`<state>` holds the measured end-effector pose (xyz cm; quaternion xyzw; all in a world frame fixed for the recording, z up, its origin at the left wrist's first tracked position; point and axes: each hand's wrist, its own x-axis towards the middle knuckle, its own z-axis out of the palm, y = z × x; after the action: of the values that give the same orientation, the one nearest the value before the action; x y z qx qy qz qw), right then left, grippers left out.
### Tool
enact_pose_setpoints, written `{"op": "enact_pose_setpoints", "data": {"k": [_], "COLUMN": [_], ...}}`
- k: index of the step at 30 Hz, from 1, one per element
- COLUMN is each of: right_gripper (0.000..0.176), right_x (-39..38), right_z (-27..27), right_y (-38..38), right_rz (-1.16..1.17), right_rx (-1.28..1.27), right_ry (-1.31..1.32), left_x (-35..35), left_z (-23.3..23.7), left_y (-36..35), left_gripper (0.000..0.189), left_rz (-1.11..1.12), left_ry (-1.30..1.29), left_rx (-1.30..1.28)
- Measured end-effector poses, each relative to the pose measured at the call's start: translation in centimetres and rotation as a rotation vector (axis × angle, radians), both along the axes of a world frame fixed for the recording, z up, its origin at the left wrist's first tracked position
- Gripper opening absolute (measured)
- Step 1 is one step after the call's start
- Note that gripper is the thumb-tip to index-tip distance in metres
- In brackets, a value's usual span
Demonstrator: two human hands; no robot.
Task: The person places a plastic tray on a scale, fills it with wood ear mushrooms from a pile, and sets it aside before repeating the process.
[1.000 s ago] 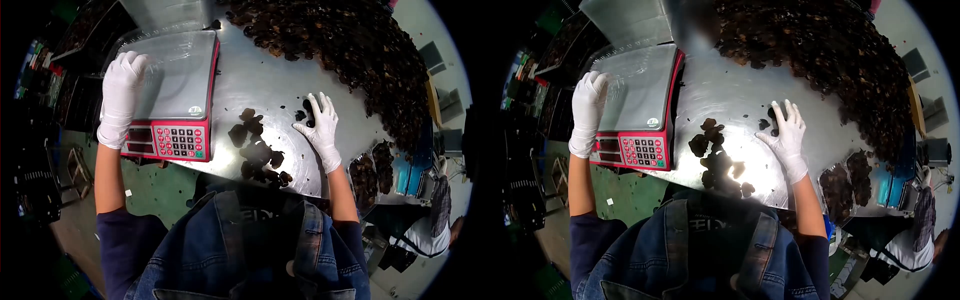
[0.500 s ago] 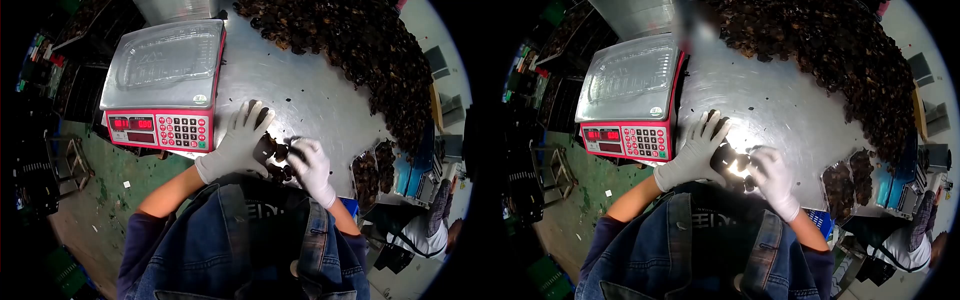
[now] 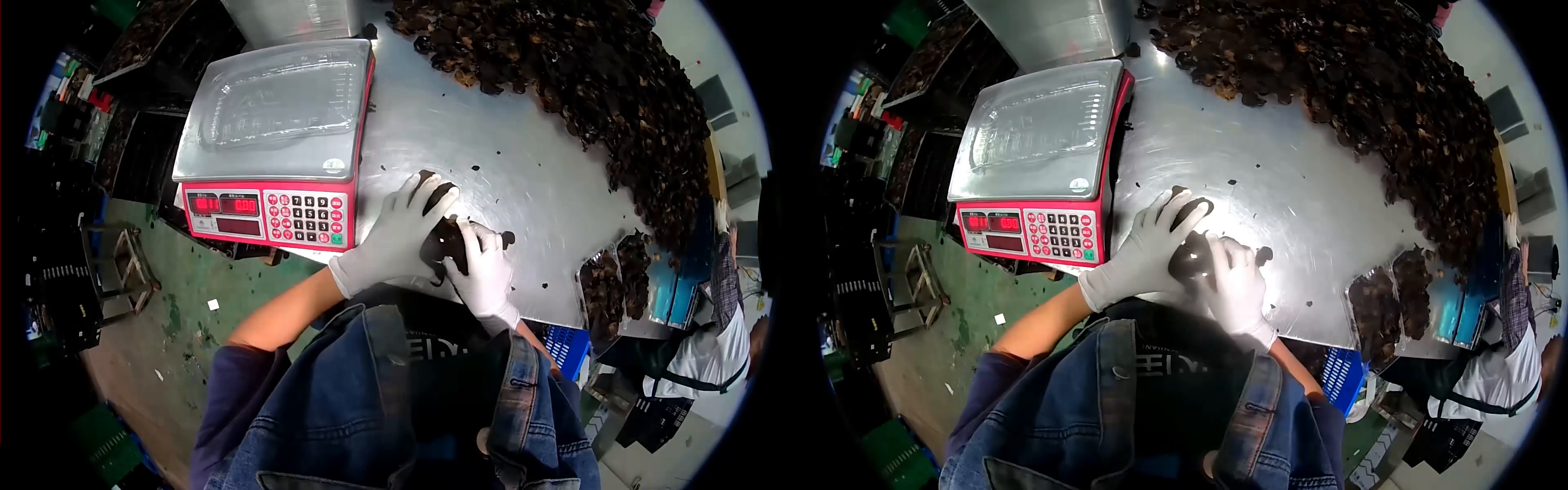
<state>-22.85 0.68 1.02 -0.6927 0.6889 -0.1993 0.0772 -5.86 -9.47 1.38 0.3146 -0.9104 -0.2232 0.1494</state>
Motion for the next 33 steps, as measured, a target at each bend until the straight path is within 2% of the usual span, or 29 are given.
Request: {"op": "enact_pose_setpoints", "data": {"k": [1, 2, 4, 5, 6, 8, 9, 10, 13, 15, 16, 18, 19, 20, 21, 22, 23, 24, 25, 26, 27, 28, 30, 32, 33], "right_gripper": [0.068, 0.066, 0.063, 0.059, 0.055, 0.052, 0.049, 0.049, 0.047, 0.044, 0.043, 0.041, 0.041, 0.043, 0.044, 0.043, 0.040, 0.038, 0.036, 0.037, 0.039, 0.052, 0.063, 0.074, 0.076], "right_x": [-0.1, 0.0, -0.5, -0.7, -1.2, -1.8, -2.2, -2.2, -2.0, -1.3, -0.8, 1.4, 3.0, 4.8, 6.5, 8.0, 10.0, 11.4, 12.8, 14.2, 15.2, 15.5, 15.6, 14.2, 12.7], "right_z": [0.2, 0.1, 1.0, 1.5, 1.2, 2.0, 1.9, 2.4, 4.3, 6.5, 7.3, 10.1, 11.8, 13.2, 13.8, 12.6, 13.2, 12.9, 11.6, 11.4, 10.7, 9.8, 9.9, 10.4, 10.8], "right_y": [-0.3, -0.5, -1.2, -1.7, -2.3, -3.6, -4.0, -4.4, -6.2, -7.5, -8.7, -11.8, -13.4, -14.9, -16.7, -18.9, -20.6, -22.3, -24.2, -25.4, -26.7, -27.9, -27.9, -27.3, -27.0], "right_rz": [0.027, 0.005, -0.025, -0.066, -0.072, -0.098, -0.102, -0.121, -0.120, -0.070, -0.001, 0.129, 0.201, 0.236, 0.288, 0.410, 0.431, 0.485, 0.566, 0.526, 0.551, 0.604, 0.579, 0.595, 0.626], "right_rx": [-0.033, -0.050, -0.004, -0.005, -0.039, -0.020, 0.004, 0.034, 0.063, 0.024, -0.017, -0.127, -0.141, -0.110, -0.157, -0.273, -0.231, -0.207, -0.267, -0.162, -0.101, -0.007, 0.044, -0.055, -0.113], "right_ry": [0.023, 0.041, -0.003, -0.068, -0.092, -0.305, -0.407, -0.486, -0.479, -0.507, -0.578, -0.494, -0.530, -0.547, -0.421, -0.478, -0.435, -0.435, -0.497, -0.421, -0.398, -0.334, -0.254, -0.225, -0.263], "left_x": [-0.4, -0.6, -1.3, -1.5, -1.9, -3.0, -3.5, -4.3, -4.6, -3.5, -2.5, -0.5, 1.2, 3.3, 5.4, 7.7, 9.4, 11.4, 13.0, 14.6, 15.8, 16.7, 17.8, 18.1, 18.5], "left_z": [-0.2, -0.9, -2.3, -1.3, -1.6, -2.4, -1.5, -2.6, -1.8, 2.4, 3.6, 6.9, 7.8, 9.9, 11.2, 11.9, 12.4, 12.3, 12.6, 12.1, 12.2, 11.6, 11.1, 11.8, 11.9], "left_y": [0.1, 0.1, -0.1, 0.0, 0.0, -0.3, -0.2, -0.6, -1.8, -2.4, -3.0, -4.8, -6.2, -7.0, -8.0, -9.6, -10.6, -11.8, -12.8, -14.0, -14.8, -15.3, -16.1, -16.2, -16.1], "left_gripper": [0.105, 0.105, 0.090, 0.072, 0.072, 0.060, 0.047, 0.042, 0.042, 0.050, 0.049, 0.047, 0.046, 0.048, 0.046, 0.042, 0.039, 0.039, 0.040, 0.039, 0.040, 0.044, 0.049, 0.058, 0.070], "left_rz": [0.040, 0.047, 0.017, 0.063, 0.068, 0.196, 0.239, 0.271, 0.298, 0.322, 0.346, 0.474, 0.482, 0.528, 0.530, 0.545, 0.651, 0.647, 0.648, 0.665, 0.673, 0.668, 0.617, 0.584, 0.591], "left_ry": [0.084, 0.083, 0.242, 0.237, 0.238, 0.278, 0.297, 0.362, 0.473, 0.468, 0.475, 0.399, 0.431, 0.430, 0.471, 0.416, 0.324, 0.241, 0.178, 0.101, 0.030, -0.026, -0.034, -0.114, -0.114], "left_rx": [-0.047, -0.049, -0.081, -0.102, -0.106, 0.064, 0.076, 0.052, 0.103, 0.237, 0.073, -0.087, -0.321, -0.162, -0.296, -0.289, -0.260, -0.375, -0.340, -0.285, -0.200, -0.196, -0.139, -0.179, -0.176]}}
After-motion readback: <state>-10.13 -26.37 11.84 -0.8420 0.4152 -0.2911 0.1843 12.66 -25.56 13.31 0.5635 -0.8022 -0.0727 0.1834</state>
